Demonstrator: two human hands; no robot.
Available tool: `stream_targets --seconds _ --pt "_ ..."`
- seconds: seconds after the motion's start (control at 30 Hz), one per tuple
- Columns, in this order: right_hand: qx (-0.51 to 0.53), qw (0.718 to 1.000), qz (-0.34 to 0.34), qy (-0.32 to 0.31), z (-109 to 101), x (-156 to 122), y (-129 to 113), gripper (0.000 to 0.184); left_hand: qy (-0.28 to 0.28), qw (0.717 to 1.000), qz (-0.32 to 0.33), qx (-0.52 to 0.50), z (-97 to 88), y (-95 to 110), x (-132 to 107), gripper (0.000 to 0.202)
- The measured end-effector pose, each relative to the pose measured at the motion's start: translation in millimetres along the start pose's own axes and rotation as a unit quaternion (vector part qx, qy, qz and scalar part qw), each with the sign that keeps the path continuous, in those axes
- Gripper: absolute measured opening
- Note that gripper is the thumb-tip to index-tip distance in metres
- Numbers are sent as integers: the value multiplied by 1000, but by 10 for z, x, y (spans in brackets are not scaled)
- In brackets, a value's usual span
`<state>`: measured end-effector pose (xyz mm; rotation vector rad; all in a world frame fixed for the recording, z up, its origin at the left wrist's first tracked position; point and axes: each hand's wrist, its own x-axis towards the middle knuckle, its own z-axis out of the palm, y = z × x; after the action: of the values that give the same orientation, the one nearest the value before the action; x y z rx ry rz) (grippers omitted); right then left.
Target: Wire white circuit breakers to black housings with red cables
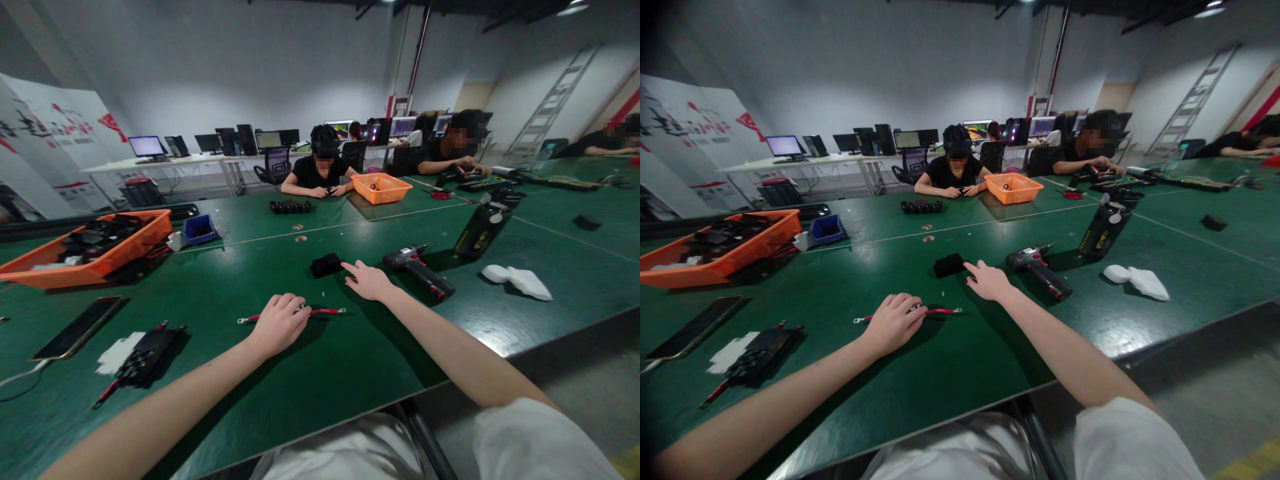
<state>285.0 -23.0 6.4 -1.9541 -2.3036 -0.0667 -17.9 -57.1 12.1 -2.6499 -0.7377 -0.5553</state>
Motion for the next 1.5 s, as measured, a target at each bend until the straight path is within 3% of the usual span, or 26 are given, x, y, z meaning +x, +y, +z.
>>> stream_targets --seconds 0.27,0.47,0.57,0.67,0.8,1.03,1.23,1.37,1.5 --pt "31 998 31 35 -26 -32 64 49 -1 1000 -13 -5 -16 -26 -20 21" --pt "69 987 52 132 11 -25 173 33 -4 1000 -15 -2 -7 -32 -31 19" --pt "104 982 22 156 48 3 169 49 -8 1000 -16 4 -13 -23 -28 20" --pt "120 984 -16 129 104 28 157 69 -7 1000 -19 2 -23 -21 -28 20" --pt "151 984 -17 89 161 57 183 75 -10 1000 -18 -3 -31 -27 -32 20" --pt "212 967 -30 138 175 86 229 51 -5 1000 -17 -11 -19 -34 -35 20" --pt "258 954 7 154 176 112 163 39 -9 1000 -18 -10 -17 -33 -29 20" --pt "325 929 33 175 108 75 107 35 -9 1000 -21 -6 -25 -31 -24 19" --pt "387 907 79 146 58 27 98 34 -2 1000 -19 -6 -25 -24 -19 18"
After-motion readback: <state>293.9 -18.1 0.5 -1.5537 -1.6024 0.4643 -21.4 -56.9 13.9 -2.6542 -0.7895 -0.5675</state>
